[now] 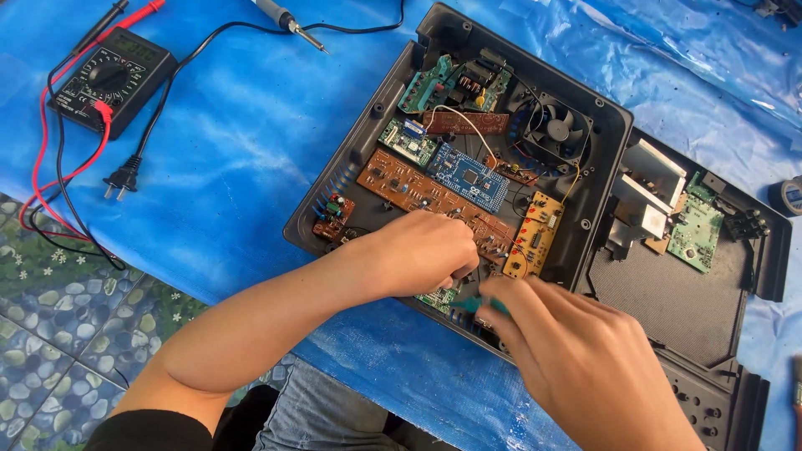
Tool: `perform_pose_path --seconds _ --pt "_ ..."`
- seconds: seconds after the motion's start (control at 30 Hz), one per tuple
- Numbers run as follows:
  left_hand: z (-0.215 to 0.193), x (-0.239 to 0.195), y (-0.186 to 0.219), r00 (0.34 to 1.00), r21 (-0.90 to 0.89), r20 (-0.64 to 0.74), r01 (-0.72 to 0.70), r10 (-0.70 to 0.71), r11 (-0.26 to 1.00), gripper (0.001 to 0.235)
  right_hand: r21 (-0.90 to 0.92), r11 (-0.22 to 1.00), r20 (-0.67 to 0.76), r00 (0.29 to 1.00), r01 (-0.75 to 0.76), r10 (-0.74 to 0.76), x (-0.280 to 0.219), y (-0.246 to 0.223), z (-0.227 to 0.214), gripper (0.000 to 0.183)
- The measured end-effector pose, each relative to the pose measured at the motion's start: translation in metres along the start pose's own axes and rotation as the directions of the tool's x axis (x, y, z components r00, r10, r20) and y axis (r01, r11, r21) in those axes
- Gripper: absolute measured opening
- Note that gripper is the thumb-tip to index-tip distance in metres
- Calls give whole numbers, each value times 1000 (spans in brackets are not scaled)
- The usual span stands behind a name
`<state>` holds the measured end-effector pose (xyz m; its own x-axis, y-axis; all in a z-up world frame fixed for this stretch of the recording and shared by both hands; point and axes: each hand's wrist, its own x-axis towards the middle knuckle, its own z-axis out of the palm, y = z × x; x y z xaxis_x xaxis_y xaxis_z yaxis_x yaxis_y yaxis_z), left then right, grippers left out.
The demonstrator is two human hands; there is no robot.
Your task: The person uses a screwdriver to work on the internal circuit boards of an open electronic device placed on a blue tarp. Another person briefly enters the frame to show a small black box and a smartphone to the recorder.
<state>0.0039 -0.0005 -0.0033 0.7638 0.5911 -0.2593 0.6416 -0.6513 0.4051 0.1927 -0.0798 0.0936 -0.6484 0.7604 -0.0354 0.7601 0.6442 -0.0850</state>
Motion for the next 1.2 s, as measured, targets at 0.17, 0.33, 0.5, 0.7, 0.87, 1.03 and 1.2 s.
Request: perform_pose_path --seconds 0.17,0.33,0.5,0.7,0.87,1.03,1.2 --pt "4 -1 -1 1000 3 -10 -3 3 1000 20 -316 944 -1 995 -95 99 -6 -2 11 52" --pt "4 0 -2 999 -2 -46 -11 11 1000 14 -46 997 380 921 -70 82 -4 0 7 30" --pt "1 -1 -2 1000 -36 -22 -12 11 999 13 -293 941 303 917 -170 261 2 -6 2 46" --pt "4 0 -3 999 -42 -34 -8 7 999 13 -407 904 125 973 -128 194 -10 4 20 59" --pt "7 1 -5 998 -35 -52 -25 23 999 15 -254 947 417 862 -196 290 -4 4 11 41" --pt "4 2 -2 1000 -9 -25 -13 13 1000 28 -202 958 228 941 -204 249 -4 -2 10 46" --pt "2 -1 -3 1000 -23 -15 -1 1 1000 18 -125 961 457 845 -246 276 1 -1 8 40"
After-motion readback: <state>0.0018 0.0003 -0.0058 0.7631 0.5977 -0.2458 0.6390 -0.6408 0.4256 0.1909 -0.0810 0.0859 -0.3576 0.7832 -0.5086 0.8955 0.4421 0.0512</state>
